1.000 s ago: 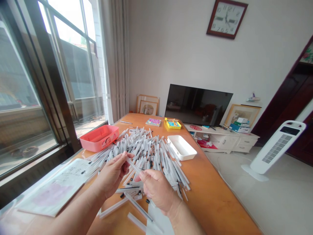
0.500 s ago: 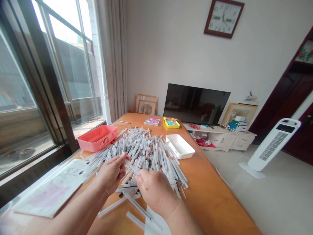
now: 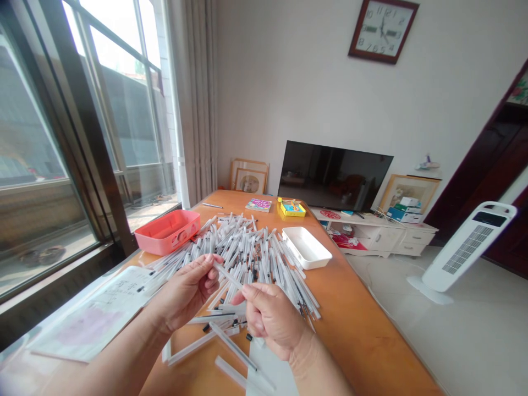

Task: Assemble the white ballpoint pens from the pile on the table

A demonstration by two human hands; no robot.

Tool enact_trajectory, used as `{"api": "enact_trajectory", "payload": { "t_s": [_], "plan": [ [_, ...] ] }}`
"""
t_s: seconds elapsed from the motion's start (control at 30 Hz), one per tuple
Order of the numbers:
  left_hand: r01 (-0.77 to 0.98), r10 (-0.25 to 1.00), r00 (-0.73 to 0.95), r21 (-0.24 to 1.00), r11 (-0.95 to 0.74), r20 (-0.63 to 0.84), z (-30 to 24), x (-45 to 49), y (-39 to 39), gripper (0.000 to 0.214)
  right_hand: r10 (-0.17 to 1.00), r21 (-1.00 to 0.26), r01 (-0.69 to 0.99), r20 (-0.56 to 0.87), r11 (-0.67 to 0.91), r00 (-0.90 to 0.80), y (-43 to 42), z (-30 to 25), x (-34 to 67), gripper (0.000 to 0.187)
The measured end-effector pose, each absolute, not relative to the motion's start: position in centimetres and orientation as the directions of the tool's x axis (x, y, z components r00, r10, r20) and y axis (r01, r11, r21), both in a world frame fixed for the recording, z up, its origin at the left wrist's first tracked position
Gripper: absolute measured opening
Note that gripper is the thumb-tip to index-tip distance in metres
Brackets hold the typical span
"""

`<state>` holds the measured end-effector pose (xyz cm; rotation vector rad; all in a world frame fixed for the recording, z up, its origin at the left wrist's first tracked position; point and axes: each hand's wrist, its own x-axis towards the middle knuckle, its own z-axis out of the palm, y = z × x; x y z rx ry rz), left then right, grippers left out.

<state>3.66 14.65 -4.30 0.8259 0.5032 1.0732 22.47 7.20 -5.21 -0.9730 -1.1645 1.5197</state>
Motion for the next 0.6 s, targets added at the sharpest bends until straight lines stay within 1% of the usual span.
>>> {"api": "enact_trajectory", "payload": {
  "t_s": [0.03, 0.1, 0.17, 0.23, 0.3, 0.33, 0.43, 0.5, 0.6],
  "plan": [
    [-0.561, 0.919, 0.394, 0.799, 0.216, 0.028, -4.4, 3.8, 14.7, 0.026, 0.972, -0.972, -0.216, -0.043, -0.094, -0.23, 7.2, -5.2, 22.5, 0.041],
    [-0.557, 0.935, 0.355, 0.809, 0.189, 0.025, -4.6, 4.0, 14.9, 0.027, 0.976, -0.986, -0.156, -0.024, -0.059, -0.218, 7.1, -4.9, 22.4, 0.042],
    [-0.563, 0.956, 0.292, 0.811, 0.161, 0.013, -4.8, 3.8, 15.4, 0.029, 0.977, -0.999, -0.036, 0.0, -0.008, -0.213, 6.8, -4.5, 22.3, 0.042],
    [-0.577, 0.984, 0.179, 0.809, 0.11, -0.006, -4.9, 3.3, 16.1, 0.034, 0.978, -0.992, 0.104, 0.045, 0.067, -0.204, 6.5, -4.1, 22.4, 0.04],
    [-0.567, 0.998, 0.057, 0.823, 0.042, -0.012, -4.9, 2.8, 16.5, 0.038, 0.98, -0.961, 0.232, 0.117, 0.153, -0.164, 6.3, -3.8, 22.6, 0.039],
    [-0.54, 0.999, 0.033, 0.842, 0.017, 0.001, -5.0, 2.6, 16.6, 0.038, 0.979, -0.936, 0.295, 0.163, 0.193, -0.123, 6.3, -3.8, 22.9, 0.039],
    [-0.347, 0.996, 0.053, 0.937, -0.044, 0.067, -5.4, 2.7, 16.3, 0.036, 0.958, -0.831, 0.503, 0.286, 0.237, 0.021, 6.9, -4.5, 24.1, 0.037],
    [-0.191, 0.993, 0.054, 0.977, -0.093, 0.105, -5.9, 3.2, 16.1, 0.036, 0.946, -0.745, 0.629, 0.322, 0.222, 0.047, 7.6, -5.3, 25.0, 0.033],
    [0.037, 0.983, 0.028, 0.983, -0.181, 0.18, -7.1, 3.8, 16.2, 0.033, 0.934, -0.556, 0.811, 0.356, 0.183, 0.034, 8.5, -6.4, 26.1, 0.029]
  ]
}}
